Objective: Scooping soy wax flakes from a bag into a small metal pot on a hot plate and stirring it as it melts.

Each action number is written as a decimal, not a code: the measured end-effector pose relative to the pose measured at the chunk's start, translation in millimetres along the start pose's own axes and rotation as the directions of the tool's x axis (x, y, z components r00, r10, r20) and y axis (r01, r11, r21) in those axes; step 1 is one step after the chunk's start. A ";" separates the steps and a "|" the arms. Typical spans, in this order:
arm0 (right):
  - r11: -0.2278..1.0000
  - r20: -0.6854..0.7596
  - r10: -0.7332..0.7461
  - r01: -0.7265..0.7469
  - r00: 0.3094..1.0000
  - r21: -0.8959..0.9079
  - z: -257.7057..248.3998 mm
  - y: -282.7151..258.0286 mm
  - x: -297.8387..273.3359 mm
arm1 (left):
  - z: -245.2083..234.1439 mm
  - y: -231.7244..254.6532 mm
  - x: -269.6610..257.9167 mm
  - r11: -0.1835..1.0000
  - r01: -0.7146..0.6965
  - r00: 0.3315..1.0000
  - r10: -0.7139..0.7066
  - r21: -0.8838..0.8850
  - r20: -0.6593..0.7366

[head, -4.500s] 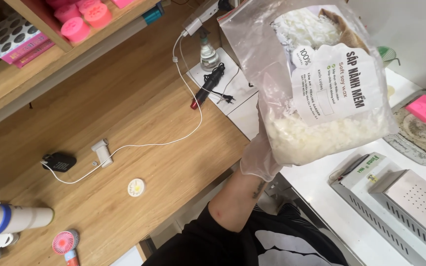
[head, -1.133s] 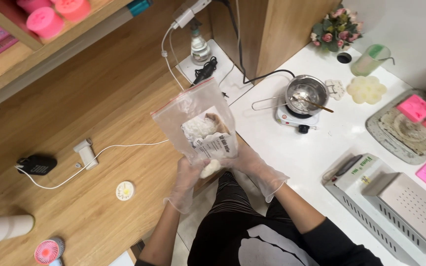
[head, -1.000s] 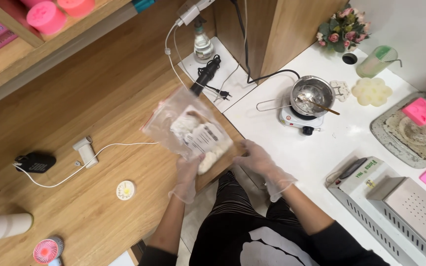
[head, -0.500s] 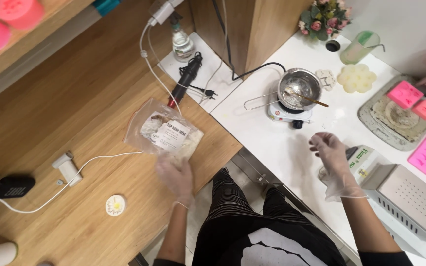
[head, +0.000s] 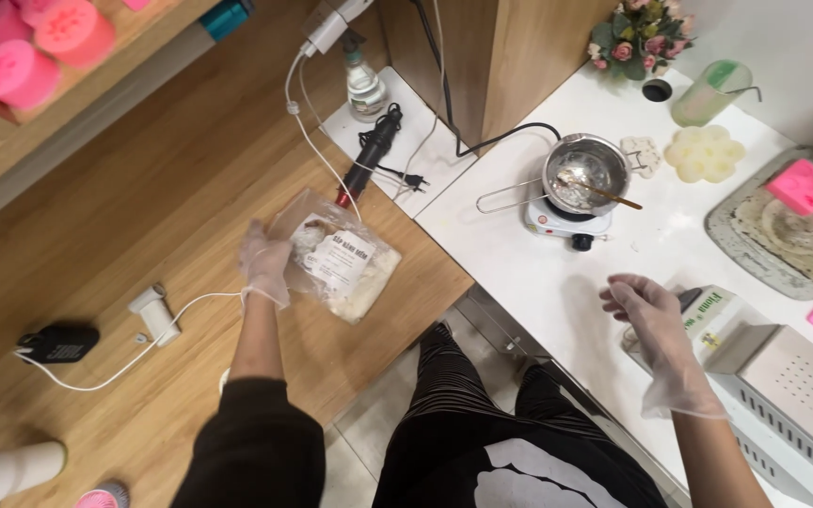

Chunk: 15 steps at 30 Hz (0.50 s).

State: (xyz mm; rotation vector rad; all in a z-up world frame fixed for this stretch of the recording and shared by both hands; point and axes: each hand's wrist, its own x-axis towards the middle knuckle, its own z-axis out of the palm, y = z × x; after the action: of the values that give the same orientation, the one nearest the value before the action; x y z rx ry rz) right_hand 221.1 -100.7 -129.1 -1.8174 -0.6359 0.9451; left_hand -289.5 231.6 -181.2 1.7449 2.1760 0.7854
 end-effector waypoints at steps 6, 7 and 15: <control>0.996 0.022 0.086 -0.085 0.996 -0.029 -2.5 15.3 -17.6 | 0.0 13.2 18.4 0.985 0.170 0.930 -0.156 -0.015 0.333; 0.994 0.042 0.097 -0.094 0.994 -0.051 -3.4 18.2 -18.9 | 6.2 8.7 19.3 0.980 0.200 0.942 -0.197 0.016 0.273; 0.986 0.102 0.164 -0.158 0.981 -0.057 -6.6 27.4 -14.9 | 7.5 5.0 18.2 0.738 0.495 0.861 -0.344 -0.459 0.374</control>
State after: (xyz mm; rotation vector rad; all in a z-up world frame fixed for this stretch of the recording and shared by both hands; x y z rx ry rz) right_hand 218.6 -126.5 -147.6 -1.8930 -0.5879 1.1498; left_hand -286.3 251.6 -182.1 0.9525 1.8158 0.8705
